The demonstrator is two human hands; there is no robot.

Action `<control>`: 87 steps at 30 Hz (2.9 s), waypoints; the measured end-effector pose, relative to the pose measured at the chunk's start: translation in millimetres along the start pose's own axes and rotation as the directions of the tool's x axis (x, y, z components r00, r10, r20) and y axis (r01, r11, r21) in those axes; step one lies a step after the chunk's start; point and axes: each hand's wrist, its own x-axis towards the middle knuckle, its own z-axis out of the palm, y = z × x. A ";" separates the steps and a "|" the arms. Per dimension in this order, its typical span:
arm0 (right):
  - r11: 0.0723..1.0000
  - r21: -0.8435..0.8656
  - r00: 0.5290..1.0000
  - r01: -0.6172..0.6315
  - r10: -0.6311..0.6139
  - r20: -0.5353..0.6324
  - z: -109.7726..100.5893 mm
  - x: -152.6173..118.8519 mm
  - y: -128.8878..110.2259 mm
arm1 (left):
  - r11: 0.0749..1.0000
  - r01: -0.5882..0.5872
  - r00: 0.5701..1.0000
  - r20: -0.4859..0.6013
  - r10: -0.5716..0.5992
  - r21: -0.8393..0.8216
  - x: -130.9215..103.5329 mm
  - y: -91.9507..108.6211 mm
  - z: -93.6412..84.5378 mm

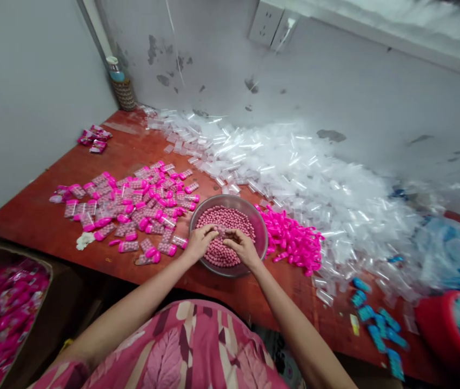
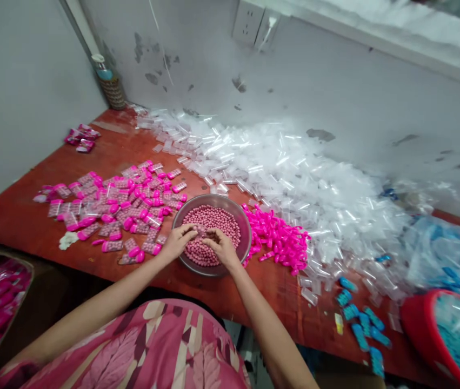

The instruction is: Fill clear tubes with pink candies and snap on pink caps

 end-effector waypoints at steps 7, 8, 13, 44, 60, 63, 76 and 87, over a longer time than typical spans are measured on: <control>0.833 -0.548 0.965 -0.076 0.200 0.170 22.4 2.5 27.1 | 0.901 0.201 0.978 0.131 -0.162 -0.384 -7.8 -10.8 5.5; 0.820 -0.569 0.960 -0.065 0.207 0.189 26.1 2.7 28.5 | 0.900 0.203 0.978 0.121 -0.169 -0.386 -9.4 -11.6 6.0; 0.776 -0.629 0.952 -0.044 0.224 0.209 16.6 2.7 35.3 | 0.921 0.195 0.981 0.075 -0.180 -0.339 -10.2 -17.8 5.3; 0.532 -0.097 0.493 -0.841 0.681 -0.542 -59.9 -85.4 168.1 | 0.861 0.398 0.908 0.268 -0.322 -0.315 -5.3 15.7 49.4; 0.747 -0.223 0.740 -0.626 0.480 -0.472 -72.8 -63.1 152.7 | 0.831 0.406 0.912 0.228 -0.342 -0.380 -2.9 19.1 48.5; 0.802 -0.147 0.736 -0.579 0.436 -0.519 -74.5 -69.0 129.4 | 0.815 0.400 0.917 0.199 -0.347 -0.419 -2.2 17.3 44.4; 0.683 -0.145 0.607 -0.716 0.505 -0.614 -85.5 -77.0 139.9 | 0.813 0.425 0.905 0.177 -0.387 -0.398 -1.7 17.2 46.0; 0.672 -0.254 0.691 -0.696 0.530 -0.491 -76.0 -96.8 195.4 | 0.798 0.436 0.899 0.250 -0.361 -0.416 -5.0 10.7 54.5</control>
